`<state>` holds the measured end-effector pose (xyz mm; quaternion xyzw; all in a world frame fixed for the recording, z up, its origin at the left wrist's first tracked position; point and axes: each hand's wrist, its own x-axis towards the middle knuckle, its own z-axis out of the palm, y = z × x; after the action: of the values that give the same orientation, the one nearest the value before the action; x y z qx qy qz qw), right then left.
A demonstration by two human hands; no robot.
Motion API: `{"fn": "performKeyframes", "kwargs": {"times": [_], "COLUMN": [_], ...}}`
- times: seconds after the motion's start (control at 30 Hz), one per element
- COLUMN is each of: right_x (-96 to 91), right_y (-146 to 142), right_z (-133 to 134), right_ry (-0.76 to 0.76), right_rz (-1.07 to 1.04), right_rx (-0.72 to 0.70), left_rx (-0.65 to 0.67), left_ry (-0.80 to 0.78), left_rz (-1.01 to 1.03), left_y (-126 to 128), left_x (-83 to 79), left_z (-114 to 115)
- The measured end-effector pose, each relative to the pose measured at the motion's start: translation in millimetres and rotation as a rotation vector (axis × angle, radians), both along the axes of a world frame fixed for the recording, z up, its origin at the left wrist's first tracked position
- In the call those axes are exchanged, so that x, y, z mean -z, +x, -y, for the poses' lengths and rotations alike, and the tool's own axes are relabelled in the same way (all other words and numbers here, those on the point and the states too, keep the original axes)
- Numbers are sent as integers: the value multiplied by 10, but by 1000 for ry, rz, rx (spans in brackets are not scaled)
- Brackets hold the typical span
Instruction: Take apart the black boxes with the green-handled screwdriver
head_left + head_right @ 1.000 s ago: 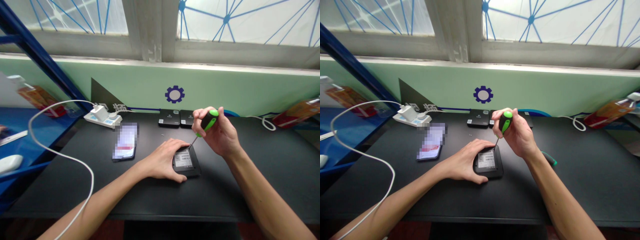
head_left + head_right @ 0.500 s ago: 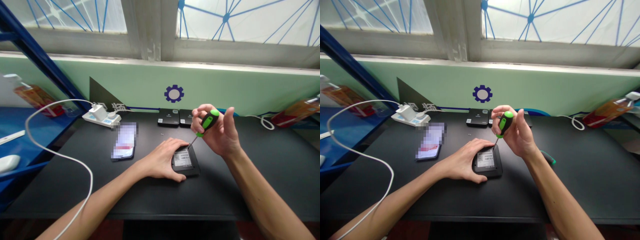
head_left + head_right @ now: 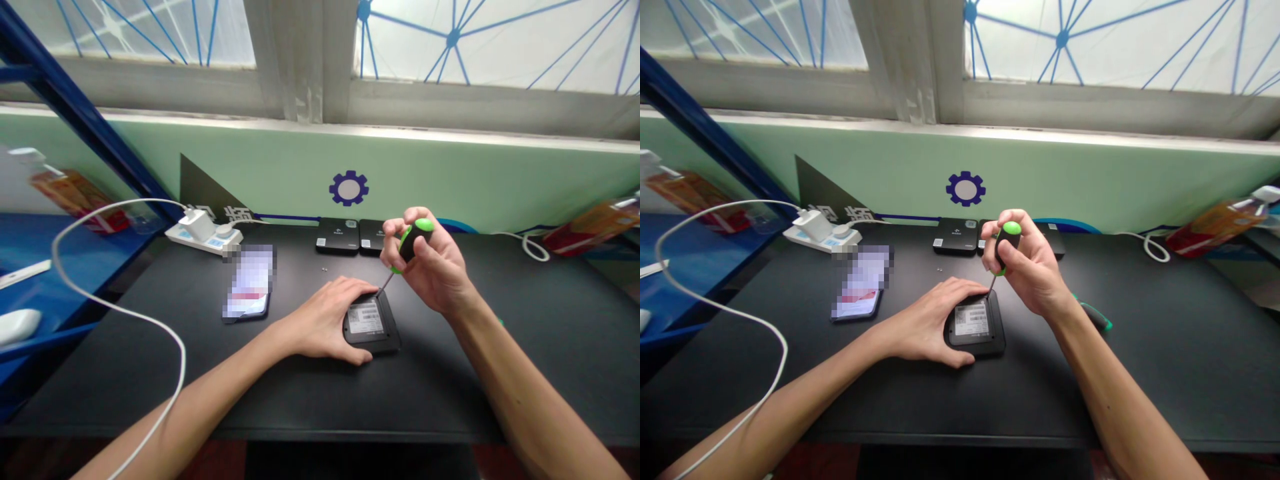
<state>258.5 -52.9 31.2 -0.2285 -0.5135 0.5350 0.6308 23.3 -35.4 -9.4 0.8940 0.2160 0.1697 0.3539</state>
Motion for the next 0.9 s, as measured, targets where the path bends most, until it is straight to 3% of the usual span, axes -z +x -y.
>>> {"fn": "performKeyframes", "kwargs": {"times": [0.3,0.5,0.77,0.9], "right_x": [-9,12,28,16], "right_y": [22,7,-11,-15], "right_z": [0,-26,-24,-33], "right_ry": [0,-6,-25,-13], "right_rz": [0,63,-17,59], "right_rx": [-38,73,59,82], "left_rx": [6,7,6,11], "left_ry": [7,7,9,7], "left_rz": [-8,7,-3,3], "left_y": [-4,-3,1,-3], "left_x": [-19,-33,-55,-37], "left_z": [-4,-1,10,-3]}}
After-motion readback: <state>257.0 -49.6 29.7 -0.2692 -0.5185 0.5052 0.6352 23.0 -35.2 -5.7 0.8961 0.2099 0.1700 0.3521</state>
